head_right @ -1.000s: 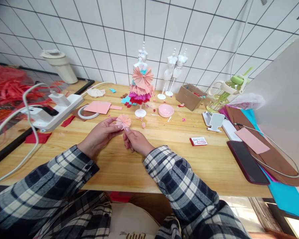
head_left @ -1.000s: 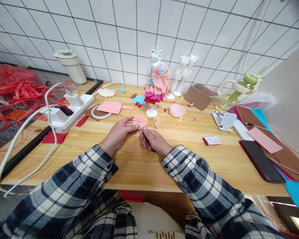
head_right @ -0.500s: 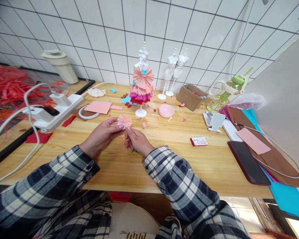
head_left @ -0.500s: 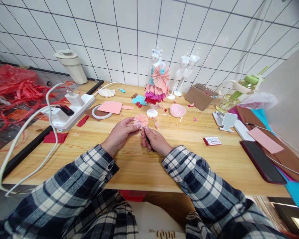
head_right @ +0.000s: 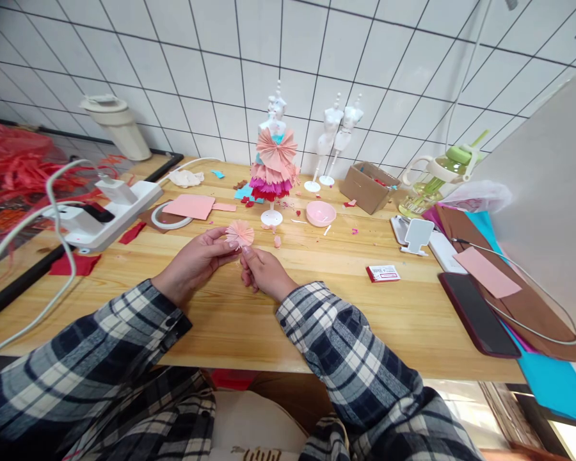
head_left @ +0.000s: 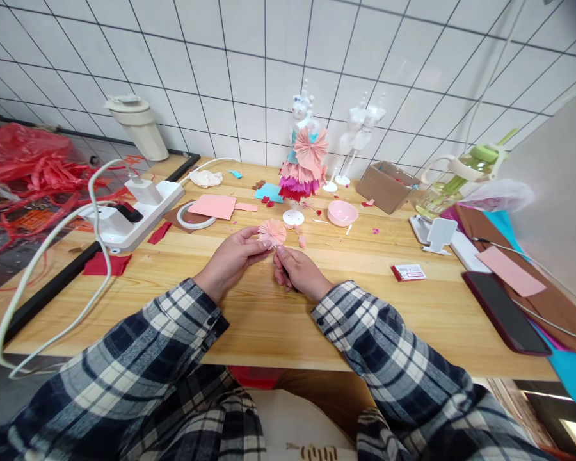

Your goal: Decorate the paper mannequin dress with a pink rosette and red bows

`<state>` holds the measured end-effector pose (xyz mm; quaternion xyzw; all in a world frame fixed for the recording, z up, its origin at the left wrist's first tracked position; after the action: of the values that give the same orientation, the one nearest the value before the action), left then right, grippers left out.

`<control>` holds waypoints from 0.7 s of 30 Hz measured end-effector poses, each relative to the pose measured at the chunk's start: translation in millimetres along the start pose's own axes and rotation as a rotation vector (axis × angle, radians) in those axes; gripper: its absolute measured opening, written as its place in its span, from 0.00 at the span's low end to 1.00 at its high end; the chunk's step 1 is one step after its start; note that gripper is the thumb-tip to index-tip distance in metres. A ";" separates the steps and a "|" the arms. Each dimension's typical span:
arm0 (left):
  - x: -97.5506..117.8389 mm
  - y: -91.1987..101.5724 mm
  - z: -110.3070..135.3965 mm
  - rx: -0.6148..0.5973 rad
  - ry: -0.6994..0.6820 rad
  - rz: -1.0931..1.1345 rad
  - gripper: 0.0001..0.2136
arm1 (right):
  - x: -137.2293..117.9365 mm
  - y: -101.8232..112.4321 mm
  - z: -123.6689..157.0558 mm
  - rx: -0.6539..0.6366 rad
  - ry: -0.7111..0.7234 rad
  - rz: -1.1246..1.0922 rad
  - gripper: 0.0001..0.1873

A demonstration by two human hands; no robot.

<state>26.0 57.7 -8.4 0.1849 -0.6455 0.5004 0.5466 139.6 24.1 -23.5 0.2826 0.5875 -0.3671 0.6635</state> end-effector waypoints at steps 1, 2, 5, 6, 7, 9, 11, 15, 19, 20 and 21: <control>0.2 0.0 0.3 -0.001 0.000 0.009 0.17 | -0.7 -0.4 0.2 -0.005 -0.001 0.012 0.20; 0.6 0.3 0.5 -0.001 -0.003 0.017 0.16 | -1.2 -0.9 0.4 -0.012 -0.006 0.024 0.21; 2.3 3.3 0.9 0.012 -0.023 0.034 0.12 | -0.5 -2.0 0.6 -0.028 -0.039 0.040 0.23; 2.5 4.7 1.0 0.018 -0.027 0.041 0.12 | 0.1 -2.0 0.5 -0.028 -0.047 0.038 0.24; 2.5 5.8 0.9 0.022 -0.028 0.047 0.11 | 0.5 -2.0 0.4 -0.029 -0.051 0.035 0.25; 1.8 6.8 0.7 0.012 -0.017 0.051 0.11 | 0.8 -2.0 0.0 -0.031 -0.051 0.034 0.26; 1.3 6.3 0.4 -0.010 -0.004 0.040 0.11 | 0.5 -2.1 -0.1 -0.036 -0.049 0.041 0.26; 1.2 4.7 0.5 -0.030 0.011 0.026 0.11 | -1.1 -1.0 0.9 -0.025 -0.047 0.059 0.26; -0.2 2.8 0.3 -0.047 0.030 0.039 0.10 | 0.4 -0.2 0.8 -0.028 -0.038 0.071 0.26; -0.6 2.9 0.2 -0.048 0.032 0.039 0.09 | 1.1 0.0 0.7 -0.030 -0.033 0.073 0.26; -1.0 3.2 0.2 -0.049 0.034 0.036 0.09 | 1.8 0.1 0.7 -0.031 -0.031 0.074 0.26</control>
<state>23.7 58.6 -10.8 0.1513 -0.6513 0.4974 0.5527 140.2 23.4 -25.2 0.2882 0.5718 -0.3374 0.6900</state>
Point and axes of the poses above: each hand's wrist, its own z-axis away from the middle knuckle, its own y-axis out of the back of the hand, x = y × z, the point moved 7 cm from there along -z, towards the middle knuckle, and after that the axes turned 14 degrees about -x, right-handed, at the moved point
